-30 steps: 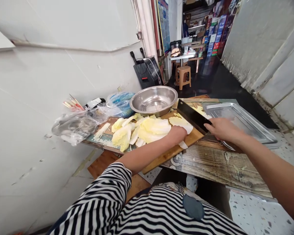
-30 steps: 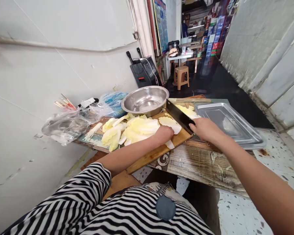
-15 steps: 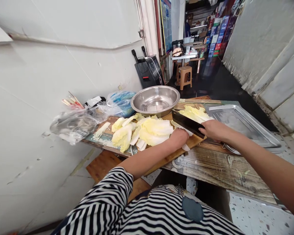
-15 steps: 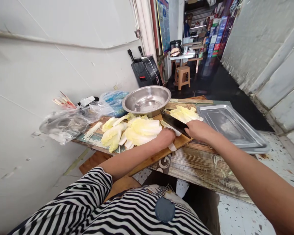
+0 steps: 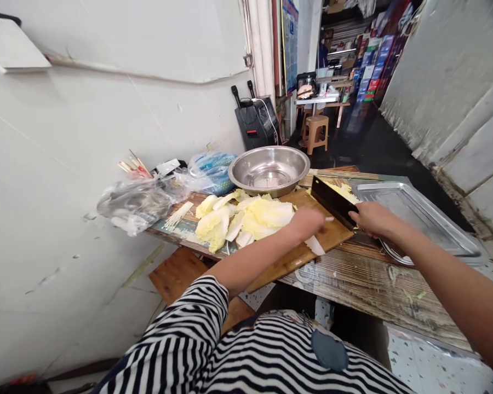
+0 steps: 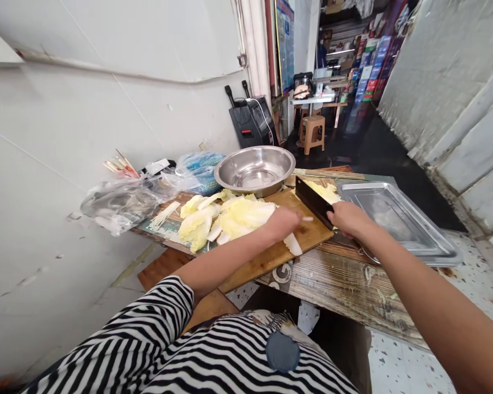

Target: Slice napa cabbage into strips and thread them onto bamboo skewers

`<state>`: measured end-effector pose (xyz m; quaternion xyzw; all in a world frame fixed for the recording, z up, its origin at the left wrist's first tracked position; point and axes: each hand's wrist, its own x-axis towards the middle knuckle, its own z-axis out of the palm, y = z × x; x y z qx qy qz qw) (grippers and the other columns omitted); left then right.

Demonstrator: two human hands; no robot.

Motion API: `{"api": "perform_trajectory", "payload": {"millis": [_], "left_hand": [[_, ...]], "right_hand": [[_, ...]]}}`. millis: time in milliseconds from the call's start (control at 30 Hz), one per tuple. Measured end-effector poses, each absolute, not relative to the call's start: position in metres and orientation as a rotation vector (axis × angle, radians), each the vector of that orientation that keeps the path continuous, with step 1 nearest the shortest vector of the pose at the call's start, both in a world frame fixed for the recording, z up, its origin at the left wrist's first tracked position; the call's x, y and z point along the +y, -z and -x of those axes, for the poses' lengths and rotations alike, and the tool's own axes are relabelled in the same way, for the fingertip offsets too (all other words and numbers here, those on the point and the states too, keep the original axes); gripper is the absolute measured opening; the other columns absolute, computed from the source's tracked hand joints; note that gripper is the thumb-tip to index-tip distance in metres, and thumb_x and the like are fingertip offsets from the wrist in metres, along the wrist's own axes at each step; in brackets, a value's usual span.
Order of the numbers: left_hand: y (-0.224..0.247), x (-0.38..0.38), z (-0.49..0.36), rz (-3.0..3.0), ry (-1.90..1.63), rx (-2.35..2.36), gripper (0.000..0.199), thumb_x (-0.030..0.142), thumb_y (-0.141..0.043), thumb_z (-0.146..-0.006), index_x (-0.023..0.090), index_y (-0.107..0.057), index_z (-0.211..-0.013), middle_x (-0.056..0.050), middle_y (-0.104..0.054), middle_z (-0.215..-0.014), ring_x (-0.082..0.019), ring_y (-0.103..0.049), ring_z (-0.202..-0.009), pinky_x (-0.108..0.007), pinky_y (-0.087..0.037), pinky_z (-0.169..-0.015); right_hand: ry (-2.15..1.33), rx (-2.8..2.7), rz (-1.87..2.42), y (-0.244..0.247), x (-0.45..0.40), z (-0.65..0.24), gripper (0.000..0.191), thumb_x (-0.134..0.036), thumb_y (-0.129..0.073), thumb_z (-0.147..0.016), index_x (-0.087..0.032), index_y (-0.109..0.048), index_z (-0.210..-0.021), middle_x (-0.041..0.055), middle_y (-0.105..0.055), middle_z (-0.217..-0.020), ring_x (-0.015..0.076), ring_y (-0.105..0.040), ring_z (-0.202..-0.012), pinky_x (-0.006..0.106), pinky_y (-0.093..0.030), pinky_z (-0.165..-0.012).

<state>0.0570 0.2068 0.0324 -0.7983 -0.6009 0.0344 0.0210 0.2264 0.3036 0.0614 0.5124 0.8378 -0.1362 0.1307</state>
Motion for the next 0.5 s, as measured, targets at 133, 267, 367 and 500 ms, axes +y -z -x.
{"api": "perform_trajectory", "payload": {"millis": [133, 267, 367, 500], "left_hand": [[-0.081, 0.184, -0.025, 2.18, 0.012, -1.905, 0.034, 0.008, -0.038, -0.1, 0.007, -0.07, -0.11, -0.02, -0.072, -0.108, -0.029, -0.067, -0.107, -0.039, -0.047, -0.094], [-0.096, 0.16, 0.025, 1.937, -0.092, -2.057, 0.034, 0.007, -0.04, -0.098, 0.005, -0.073, -0.105, -0.021, -0.072, -0.103, -0.03, -0.067, -0.106, -0.042, -0.044, -0.097], [-0.083, 0.156, 0.056, 1.95, -0.281, -2.189, 0.036, 0.004, -0.04, -0.095, 0.006, -0.075, -0.104, -0.02, -0.074, -0.105, -0.03, -0.067, -0.105, -0.04, -0.045, -0.093], [-0.066, 0.158, 0.062, 2.099, -0.326, -2.209, 0.032, 0.02, -0.047, -0.101, 0.011, -0.076, -0.111, -0.017, -0.075, -0.112, -0.028, -0.068, -0.108, -0.034, -0.047, -0.087]], "right_hand": [[0.367, 2.439, -1.457, -0.058, 0.308, -0.23, 0.04, -0.03, -0.035, -0.099, -0.013, -0.071, -0.098, 0.0085, -0.067, -0.057, 0.0205, -0.063, -0.047, 0.031, -0.048, -0.058], [0.279, 2.481, -1.397, -0.057, 0.304, -0.224, 0.04, -0.028, -0.035, -0.099, -0.01, -0.071, -0.094, 0.0095, -0.065, -0.055, 0.022, -0.064, -0.05, 0.032, -0.046, -0.06], [0.202, 2.49, -1.391, -0.057, 0.303, -0.223, 0.04, -0.029, -0.036, -0.099, -0.01, -0.071, -0.097, 0.0098, -0.065, -0.055, 0.0236, -0.067, -0.058, 0.032, -0.046, -0.065], [0.161, 2.497, -1.387, -0.057, 0.302, -0.222, 0.04, -0.03, -0.037, -0.099, -0.01, -0.072, -0.096, 0.0106, -0.066, -0.057, 0.0249, -0.069, -0.065, 0.033, -0.046, -0.067]]}}
